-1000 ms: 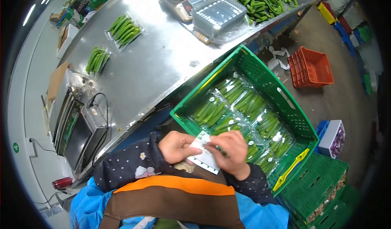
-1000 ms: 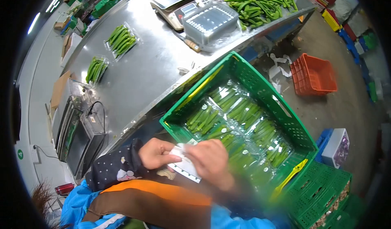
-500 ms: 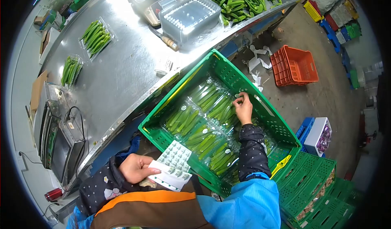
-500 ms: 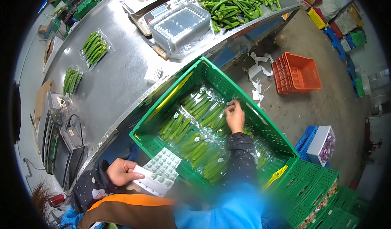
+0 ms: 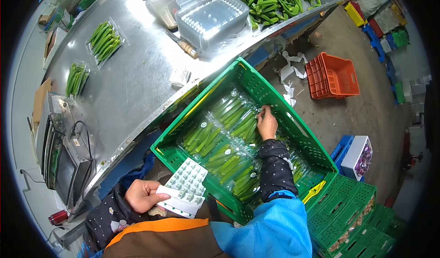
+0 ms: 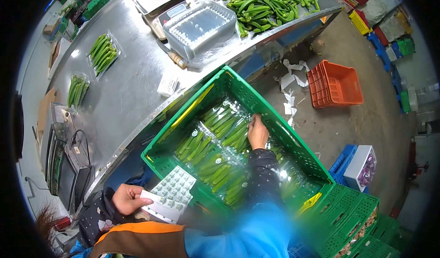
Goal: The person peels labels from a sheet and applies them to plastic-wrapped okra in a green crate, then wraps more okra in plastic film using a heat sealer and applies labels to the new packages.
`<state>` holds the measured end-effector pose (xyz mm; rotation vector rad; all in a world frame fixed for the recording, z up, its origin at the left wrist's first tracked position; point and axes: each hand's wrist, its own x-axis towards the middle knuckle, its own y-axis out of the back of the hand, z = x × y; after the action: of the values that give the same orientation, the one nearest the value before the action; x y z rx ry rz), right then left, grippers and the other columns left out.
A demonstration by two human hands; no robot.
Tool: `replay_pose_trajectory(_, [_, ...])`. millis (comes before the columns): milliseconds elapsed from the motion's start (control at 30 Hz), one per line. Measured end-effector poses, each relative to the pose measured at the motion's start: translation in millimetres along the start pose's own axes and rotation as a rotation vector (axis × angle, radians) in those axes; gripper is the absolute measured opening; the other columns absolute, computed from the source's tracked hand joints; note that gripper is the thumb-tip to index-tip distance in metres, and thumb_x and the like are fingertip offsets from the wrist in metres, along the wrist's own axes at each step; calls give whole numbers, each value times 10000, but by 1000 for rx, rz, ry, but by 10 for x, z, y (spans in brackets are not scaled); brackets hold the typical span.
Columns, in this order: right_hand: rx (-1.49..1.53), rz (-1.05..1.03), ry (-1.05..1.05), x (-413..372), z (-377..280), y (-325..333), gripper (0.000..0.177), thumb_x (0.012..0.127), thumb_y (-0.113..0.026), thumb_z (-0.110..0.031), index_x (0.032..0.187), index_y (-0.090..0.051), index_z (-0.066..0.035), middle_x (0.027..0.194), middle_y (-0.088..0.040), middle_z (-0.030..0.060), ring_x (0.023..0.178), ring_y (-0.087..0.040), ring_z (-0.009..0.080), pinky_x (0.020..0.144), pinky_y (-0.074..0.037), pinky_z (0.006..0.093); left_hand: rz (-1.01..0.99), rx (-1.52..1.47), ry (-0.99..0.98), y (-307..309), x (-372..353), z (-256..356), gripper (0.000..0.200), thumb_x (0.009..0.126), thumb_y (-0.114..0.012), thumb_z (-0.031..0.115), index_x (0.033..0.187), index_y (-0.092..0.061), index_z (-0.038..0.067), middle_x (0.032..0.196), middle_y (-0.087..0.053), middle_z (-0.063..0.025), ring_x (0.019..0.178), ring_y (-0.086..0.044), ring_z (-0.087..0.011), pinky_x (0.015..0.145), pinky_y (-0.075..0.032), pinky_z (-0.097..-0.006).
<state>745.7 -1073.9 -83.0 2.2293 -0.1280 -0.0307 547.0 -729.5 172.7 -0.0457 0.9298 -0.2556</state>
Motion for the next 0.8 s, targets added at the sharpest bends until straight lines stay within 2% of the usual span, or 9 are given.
replay_pose_trajectory(100, [-125,-4,40,-5,98,-49,291,744,-612,-77,1010,-507,-131,793,-626,104,789,-603,329,661,-458,420,3,9,-2,6,-1,-27,179,861,-550,14,994,-583,-101,843,-658,-116,713,-610,-92,606,-505,-199])
replay_pose_trajectory(200, [-260,127,108,-72,103,40,262,769,-607,-123,1013,-516,-144,806,-631,114,782,-607,325,655,-464,421,49,10,19,-22,-21,21,138,830,-583,-8,927,-601,-105,818,-658,-128,700,-618,-118,630,-492,-221])
replay_pose_trajectory(300, [-65,132,-72,-337,65,491,180,808,-605,-210,963,-549,-136,715,-636,106,665,-619,318,587,-464,402,52,40,-47,32,-40,-25,130,840,-573,-2,923,-595,-101,802,-658,-114,695,-605,-95,616,-486,-213])
replay_pose_trajectory(367, [141,110,-213,-542,418,718,110,824,-581,-209,897,-571,-127,594,-608,80,575,-627,239,546,-452,354,64,41,-88,24,-48,-28,114,848,-574,14,888,-594,-91,783,-660,-98,685,-588,-63,595,-472,-197])
replay_pose_trajectory(467, [33,0,-332,-764,901,935,111,833,-557,-166,897,-584,-80,559,-592,75,525,-610,180,547,-450,319,51,64,-103,8,-35,-27,117,845,-579,14,889,-595,-93,781,-660,-100,685,-588,-62,588,-468,-194])
replay_pose_trajectory(600, [234,-37,-309,-775,1057,847,131,832,-549,-140,911,-585,-42,564,-579,83,505,-578,169,554,-443,301,56,59,-102,-71,-13,15,101,842,-572,-2,878,-598,-93,765,-658,-104,670,-588,-65,583,-466,-192])
replay_pose_trajectory(700, [218,-55,-312,-717,1124,723,136,829,-553,-165,910,-590,-62,574,-584,98,538,-595,201,573,-446,324,48,115,-93,-56,-18,2,115,838,-563,-18,900,-593,-111,792,-654,-133,696,-607,-109,615,-484,-217])
replay_pose_trajectory(733, [147,-78,-307,-701,1122,692,139,822,-562,-186,914,-596,-88,591,-591,110,569,-603,237,590,-450,346,47,125,-80,-63,-18,8,126,833,-555,-39,917,-590,-125,823,-652,-160,731,-627,-151,653,-504,-241])
replay_pose_trajectory(800, [-34,-92,-310,-668,1101,642,122,797,-591,-237,886,-620,-158,647,-609,131,660,-605,335,638,-456,413,44,120,-76,-81,-15,19,125,832,-559,-35,914,-590,-124,824,-653,-159,734,-626,-149,652,-503,-240])
